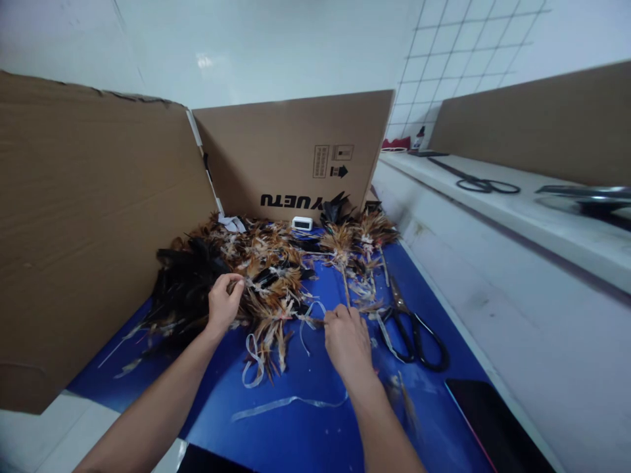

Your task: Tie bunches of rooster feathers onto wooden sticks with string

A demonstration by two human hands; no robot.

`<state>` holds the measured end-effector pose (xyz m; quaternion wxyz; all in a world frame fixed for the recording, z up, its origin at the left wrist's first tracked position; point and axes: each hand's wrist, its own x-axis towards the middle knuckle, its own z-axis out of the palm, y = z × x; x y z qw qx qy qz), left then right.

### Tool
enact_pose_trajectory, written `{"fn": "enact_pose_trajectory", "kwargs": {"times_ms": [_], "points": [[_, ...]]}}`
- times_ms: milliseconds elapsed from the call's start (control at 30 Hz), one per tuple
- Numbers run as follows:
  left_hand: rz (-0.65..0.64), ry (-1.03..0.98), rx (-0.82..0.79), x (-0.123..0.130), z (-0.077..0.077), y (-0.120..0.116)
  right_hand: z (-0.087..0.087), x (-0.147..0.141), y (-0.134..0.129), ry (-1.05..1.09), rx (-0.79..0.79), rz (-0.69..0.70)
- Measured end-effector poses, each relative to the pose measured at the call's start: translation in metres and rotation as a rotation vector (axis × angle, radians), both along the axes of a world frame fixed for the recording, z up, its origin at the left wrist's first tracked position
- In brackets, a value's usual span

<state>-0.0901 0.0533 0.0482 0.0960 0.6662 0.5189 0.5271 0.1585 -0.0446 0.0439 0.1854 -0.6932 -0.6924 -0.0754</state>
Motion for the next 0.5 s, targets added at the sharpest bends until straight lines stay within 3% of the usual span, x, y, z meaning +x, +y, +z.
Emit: {"fn": "enact_pose_trajectory", "kwargs": {"times_ms": [133, 200, 367, 500], "points": [[-0.026, 0.137, 0.232, 0.008, 0.011, -0.017, 0.003, -0.004, 0.002, 0.157, 0.124, 0.152], [-0.15, 0.254, 0.285, 0.014, 0.016, -0.028, 0.007, -0.011, 0.002, 0.275, 0.192, 0.251], [-0.529, 0.565, 0.268, 0.027, 0.016, -0.045, 0.017, -0.028, -0.003, 0.417, 0.204, 0.427], [-0.578, 0.667, 0.21, 0.029, 0.005, -0.04, 0.014, -0.029, -0.002, 0.428, 0.163, 0.414]]}}
